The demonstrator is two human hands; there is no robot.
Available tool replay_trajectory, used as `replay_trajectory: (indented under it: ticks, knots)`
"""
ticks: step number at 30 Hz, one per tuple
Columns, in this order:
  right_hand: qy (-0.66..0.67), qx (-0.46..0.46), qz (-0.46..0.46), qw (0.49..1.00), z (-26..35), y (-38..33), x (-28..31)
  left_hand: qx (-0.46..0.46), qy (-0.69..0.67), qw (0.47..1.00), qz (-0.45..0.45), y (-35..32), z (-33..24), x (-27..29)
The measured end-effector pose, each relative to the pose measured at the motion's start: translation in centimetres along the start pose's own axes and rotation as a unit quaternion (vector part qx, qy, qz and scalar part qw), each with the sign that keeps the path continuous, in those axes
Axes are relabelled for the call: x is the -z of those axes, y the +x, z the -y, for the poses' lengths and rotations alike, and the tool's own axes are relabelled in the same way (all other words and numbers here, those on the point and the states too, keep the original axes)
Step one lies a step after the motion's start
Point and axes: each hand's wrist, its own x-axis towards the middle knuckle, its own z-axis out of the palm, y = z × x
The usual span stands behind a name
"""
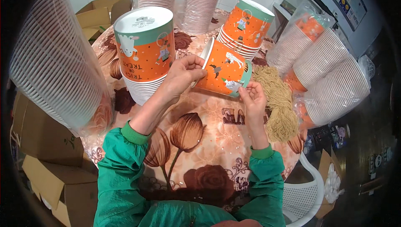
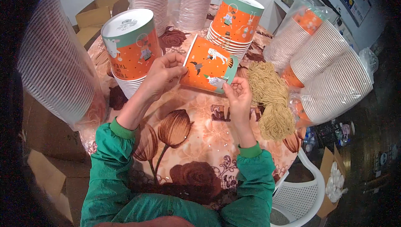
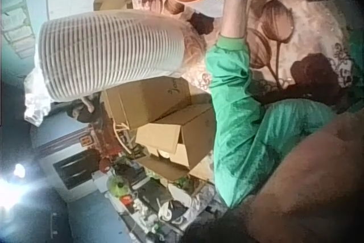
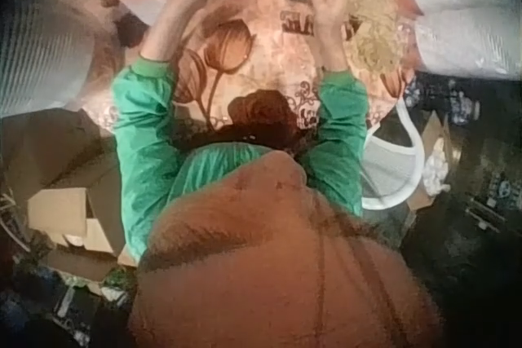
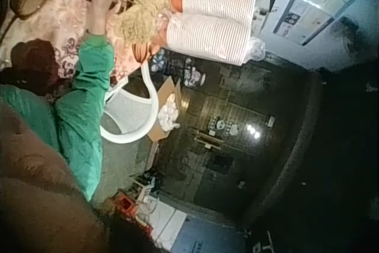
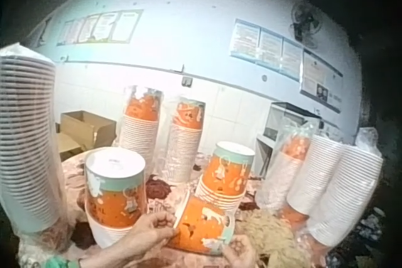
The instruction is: Attaching gold decorative strings to printed paper cups.
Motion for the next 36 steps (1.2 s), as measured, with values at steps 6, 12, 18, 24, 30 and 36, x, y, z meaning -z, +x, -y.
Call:
replay_trajectory:
  ticks: [6,12,18,24,30,36]
  knots:
    - [0.005,0.025,0.009,1.000,0.9,-0.6,-0.7,0.000,-0.053,0.999,0.001,-0.1,-0.3,0.1]
    - [-0.016,0.039,0.022,0.999,1.3,-1.0,-1.2,-0.007,-0.116,0.993,0.011,0.7,0.9,0.8]
    - [-0.023,0.020,0.029,0.999,1.4,-0.8,-0.6,-0.023,0.011,0.999,0.028,0.5,0.5,0.8]
    - [0.145,-0.074,-0.016,0.986,0.6,0.5,1.3,-0.041,0.138,0.985,0.092,1.0,2.0,1.0]
    - [0.161,-0.115,-0.018,0.980,0.2,0.9,2.1,0.021,0.153,0.978,0.142,1.0,2.4,1.3]
    - [0.114,-0.086,0.004,0.990,-0.3,0.8,2.1,0.004,0.122,0.988,0.097,1.0,2.0,0.8]
